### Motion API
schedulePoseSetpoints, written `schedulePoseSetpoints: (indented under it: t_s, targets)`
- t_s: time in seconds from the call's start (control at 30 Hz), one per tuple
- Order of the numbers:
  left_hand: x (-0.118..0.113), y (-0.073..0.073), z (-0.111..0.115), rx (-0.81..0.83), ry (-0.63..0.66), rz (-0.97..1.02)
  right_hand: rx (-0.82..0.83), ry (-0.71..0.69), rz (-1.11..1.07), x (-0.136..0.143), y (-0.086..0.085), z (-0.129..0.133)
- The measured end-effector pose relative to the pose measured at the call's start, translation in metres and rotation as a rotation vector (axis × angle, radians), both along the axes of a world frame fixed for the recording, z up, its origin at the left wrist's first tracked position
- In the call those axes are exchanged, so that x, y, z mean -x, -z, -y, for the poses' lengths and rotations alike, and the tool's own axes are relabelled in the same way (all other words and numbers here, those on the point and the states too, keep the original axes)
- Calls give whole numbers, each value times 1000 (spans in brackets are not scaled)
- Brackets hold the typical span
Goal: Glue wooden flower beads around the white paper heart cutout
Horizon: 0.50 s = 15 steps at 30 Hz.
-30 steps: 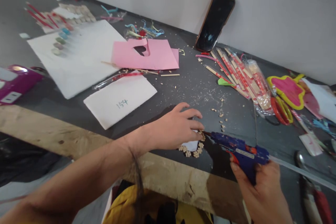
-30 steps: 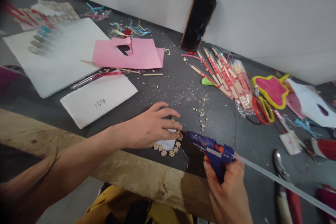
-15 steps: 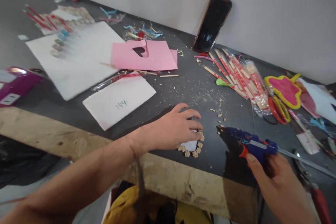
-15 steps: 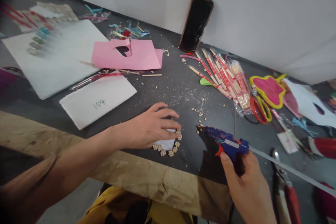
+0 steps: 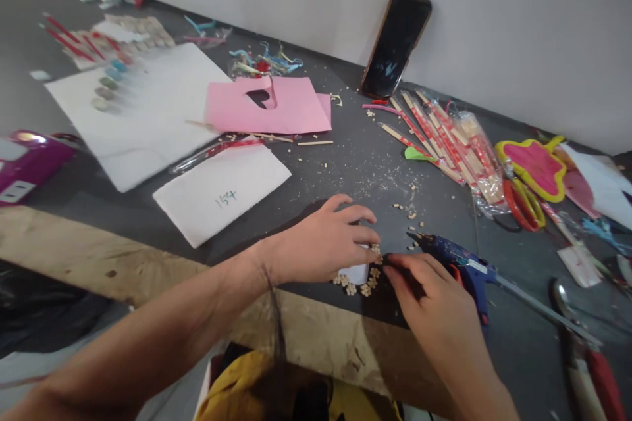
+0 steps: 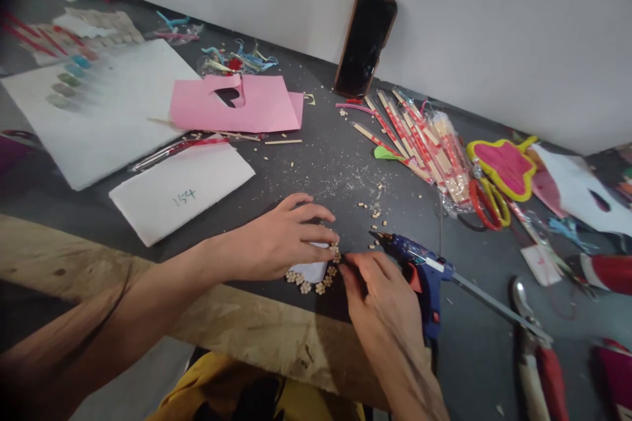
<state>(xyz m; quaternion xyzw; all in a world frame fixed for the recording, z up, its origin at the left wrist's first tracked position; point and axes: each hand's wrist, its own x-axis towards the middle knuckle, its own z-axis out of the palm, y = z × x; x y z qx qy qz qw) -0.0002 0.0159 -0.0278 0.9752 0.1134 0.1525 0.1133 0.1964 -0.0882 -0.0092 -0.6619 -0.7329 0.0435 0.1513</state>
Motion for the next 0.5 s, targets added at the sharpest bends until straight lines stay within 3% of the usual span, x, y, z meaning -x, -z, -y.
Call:
schedulePoseSetpoints:
  t_s: [0.5]
  targets:
    - [0, -3, -1, 24, 5, -12, 38, -35, -89, 1, 8, -6]
